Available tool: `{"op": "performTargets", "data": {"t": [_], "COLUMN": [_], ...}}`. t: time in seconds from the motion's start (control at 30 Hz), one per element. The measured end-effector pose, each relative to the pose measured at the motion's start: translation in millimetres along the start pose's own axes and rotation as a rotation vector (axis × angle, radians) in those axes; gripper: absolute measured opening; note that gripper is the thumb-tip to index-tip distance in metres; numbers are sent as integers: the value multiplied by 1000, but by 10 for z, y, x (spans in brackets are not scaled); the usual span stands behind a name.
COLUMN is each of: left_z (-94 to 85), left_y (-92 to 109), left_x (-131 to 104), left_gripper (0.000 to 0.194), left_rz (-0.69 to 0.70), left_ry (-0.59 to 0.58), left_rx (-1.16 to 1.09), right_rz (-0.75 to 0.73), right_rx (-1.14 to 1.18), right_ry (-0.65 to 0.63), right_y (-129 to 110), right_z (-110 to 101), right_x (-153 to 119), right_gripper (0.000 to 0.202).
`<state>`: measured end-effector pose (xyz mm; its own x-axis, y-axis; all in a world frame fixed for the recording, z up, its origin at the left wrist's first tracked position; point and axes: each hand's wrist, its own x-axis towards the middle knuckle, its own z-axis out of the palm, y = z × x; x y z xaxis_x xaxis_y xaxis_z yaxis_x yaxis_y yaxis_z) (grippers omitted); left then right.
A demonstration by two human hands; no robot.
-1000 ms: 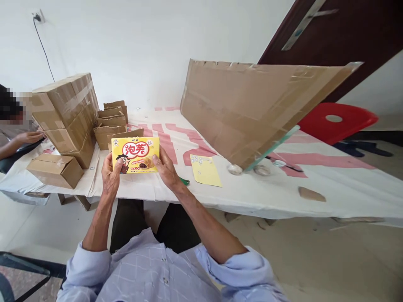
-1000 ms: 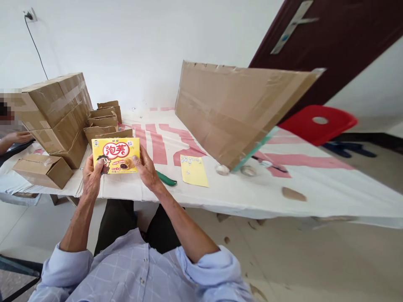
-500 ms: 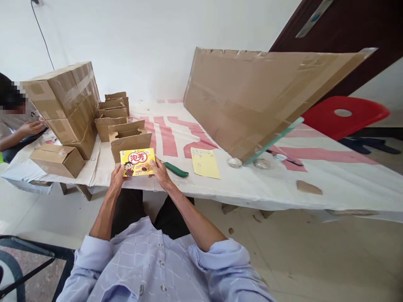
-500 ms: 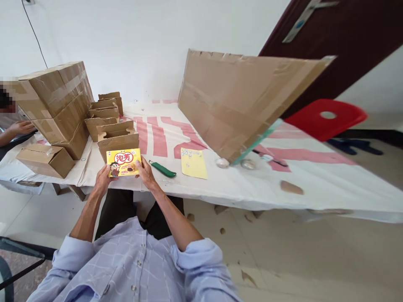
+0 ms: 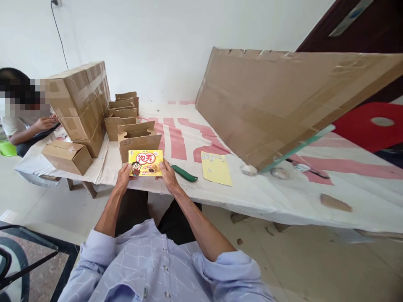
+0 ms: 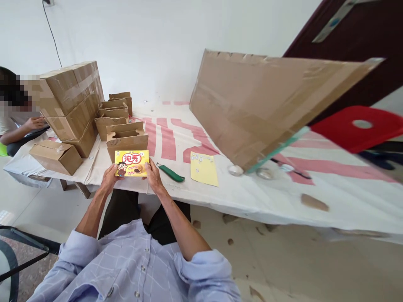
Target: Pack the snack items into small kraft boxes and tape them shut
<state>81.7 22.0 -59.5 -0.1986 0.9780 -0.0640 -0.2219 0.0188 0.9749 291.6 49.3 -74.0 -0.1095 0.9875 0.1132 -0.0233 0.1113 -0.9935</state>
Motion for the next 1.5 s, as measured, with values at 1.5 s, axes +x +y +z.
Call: {"op": "performTargets", "data": {"t": [1.5], "left_z": [-86], "left_y": [241], "left_x": [-10], "left_gripper": [79], "left_rz": [47], "left_ry": [-251], "left_rx": [177], "right_rz": [-84], "right_rx": [81], "right_ry": [-152], "right_y": [-228], "right_z": [-234], "right_x": [-200], "right_gripper": [89]}}
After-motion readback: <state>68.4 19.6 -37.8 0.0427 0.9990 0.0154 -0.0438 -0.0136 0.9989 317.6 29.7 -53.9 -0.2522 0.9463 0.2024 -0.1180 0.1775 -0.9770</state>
